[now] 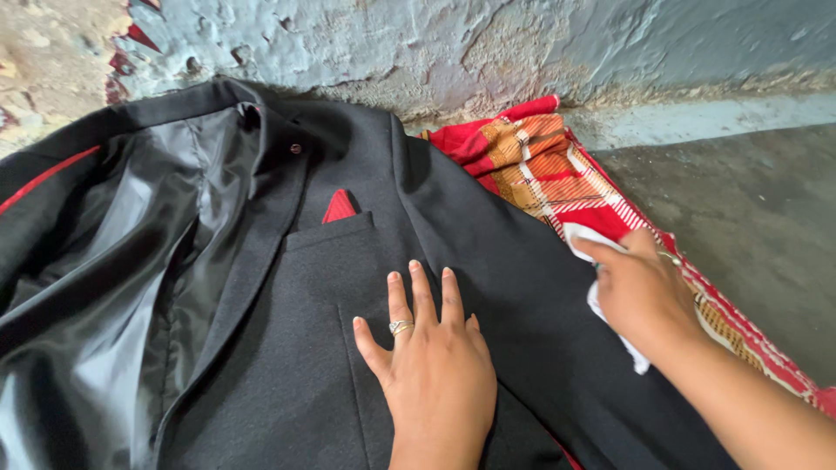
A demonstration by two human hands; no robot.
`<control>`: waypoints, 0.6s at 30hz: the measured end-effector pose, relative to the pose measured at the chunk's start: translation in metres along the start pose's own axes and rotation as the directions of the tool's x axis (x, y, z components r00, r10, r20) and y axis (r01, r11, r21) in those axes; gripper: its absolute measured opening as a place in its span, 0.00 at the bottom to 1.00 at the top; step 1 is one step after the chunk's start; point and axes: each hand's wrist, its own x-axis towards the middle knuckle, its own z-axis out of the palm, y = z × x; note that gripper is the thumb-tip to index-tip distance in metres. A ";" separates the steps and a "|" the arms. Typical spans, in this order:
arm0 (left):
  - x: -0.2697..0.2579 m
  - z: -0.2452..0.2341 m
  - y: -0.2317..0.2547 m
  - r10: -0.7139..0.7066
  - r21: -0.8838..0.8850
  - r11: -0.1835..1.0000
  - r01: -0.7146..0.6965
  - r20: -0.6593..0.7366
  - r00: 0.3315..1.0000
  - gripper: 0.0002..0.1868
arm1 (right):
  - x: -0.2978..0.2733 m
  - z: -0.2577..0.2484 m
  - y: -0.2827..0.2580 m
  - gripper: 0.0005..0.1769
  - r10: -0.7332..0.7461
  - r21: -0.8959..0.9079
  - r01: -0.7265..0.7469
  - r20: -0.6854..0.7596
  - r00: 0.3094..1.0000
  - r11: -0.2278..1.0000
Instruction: The person wipes a black blazer with a white cloth, cleaning the front, sleeves, and collar. The person then buttons the blazer and places it on a hanger.
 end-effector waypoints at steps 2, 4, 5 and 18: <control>0.001 0.000 -0.002 0.015 -0.025 1.000 -0.015 -0.015 1.000 0.35 | 0.002 -0.008 -0.002 0.26 0.016 0.060 -0.016 0.010 1.000 0.998; 0.001 0.002 -0.004 0.039 -0.058 0.997 -0.042 -0.053 0.998 0.35 | 0.003 -0.006 -0.016 0.26 -0.127 0.179 0.141 -0.087 0.988 0.974; 0.002 0.002 -0.005 0.076 -0.051 0.995 -0.080 -0.082 0.994 0.35 | 0.005 -0.002 -0.027 0.26 -0.189 0.233 0.217 -0.139 0.972 0.948; 0.010 0.017 0.001 0.095 -0.005 0.995 -0.095 0.007 0.995 0.37 | 0.113 0.068 -0.070 0.24 -0.469 0.127 0.508 -0.246 0.848 0.852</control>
